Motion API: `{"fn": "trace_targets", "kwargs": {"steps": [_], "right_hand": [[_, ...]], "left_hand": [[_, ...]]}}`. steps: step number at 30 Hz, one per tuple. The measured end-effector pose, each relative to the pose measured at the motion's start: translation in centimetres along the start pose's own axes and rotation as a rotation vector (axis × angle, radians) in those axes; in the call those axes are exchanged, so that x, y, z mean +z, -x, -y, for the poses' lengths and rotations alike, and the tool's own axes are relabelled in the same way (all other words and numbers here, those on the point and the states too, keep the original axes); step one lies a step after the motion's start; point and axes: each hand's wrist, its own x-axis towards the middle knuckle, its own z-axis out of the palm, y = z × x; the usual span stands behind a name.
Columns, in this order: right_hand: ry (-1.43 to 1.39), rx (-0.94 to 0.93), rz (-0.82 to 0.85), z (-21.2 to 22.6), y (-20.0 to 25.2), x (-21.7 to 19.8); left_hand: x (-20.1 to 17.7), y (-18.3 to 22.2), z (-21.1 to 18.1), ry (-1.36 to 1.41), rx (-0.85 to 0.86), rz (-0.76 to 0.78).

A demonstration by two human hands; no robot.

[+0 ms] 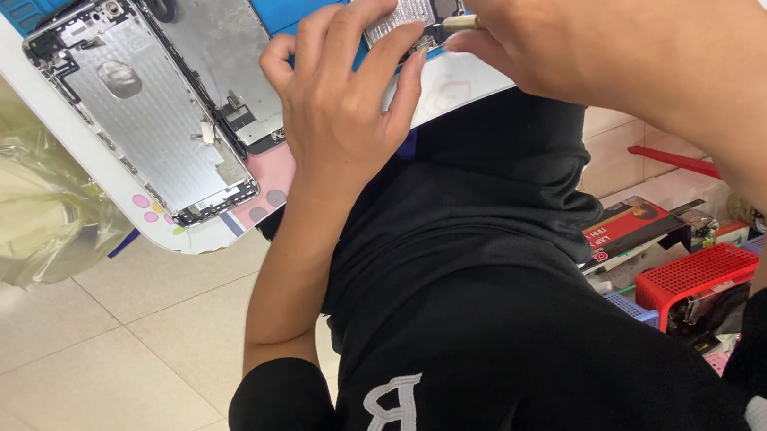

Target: Repairing a mobile phone using a screwdriver and tweezers at a workstation.

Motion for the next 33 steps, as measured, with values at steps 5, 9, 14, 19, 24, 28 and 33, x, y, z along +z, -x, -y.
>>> {"fn": "trace_targets", "kwargs": {"steps": [5,9,14,19,24,28,33], "right_hand": [[-0.015,0.011,-0.075,-0.2,0.5,0.8],[-0.118,0.115,0.182,0.2,-1.0,-0.8],[-0.104,0.155,0.143,0.3,-1.3,-0.9],[-0.151,0.101,0.016,0.0,-0.7,-0.3],[-0.182,0.068,-0.005,0.4,-0.4,0.2],[-0.232,0.146,0.075,1.2,-1.7,-0.7],[-0.319,0.124,-0.057,1.6,-1.4,0.2]], "left_hand": [[0.1,0.0,0.0,-0.002,-0.002,-0.001],[0.0,-0.1,-0.1,0.005,-0.010,-0.002],[0.0,-0.2,-0.2,-0.008,-0.016,0.007],[0.2,-0.2,-0.1,-0.010,-0.012,-0.005],[0.2,-0.2,-0.1,-0.012,-0.015,-0.008],[0.3,-0.3,-0.2,-0.009,-0.016,0.002],[0.2,-0.1,-0.1,-0.021,0.003,-0.013]]}}
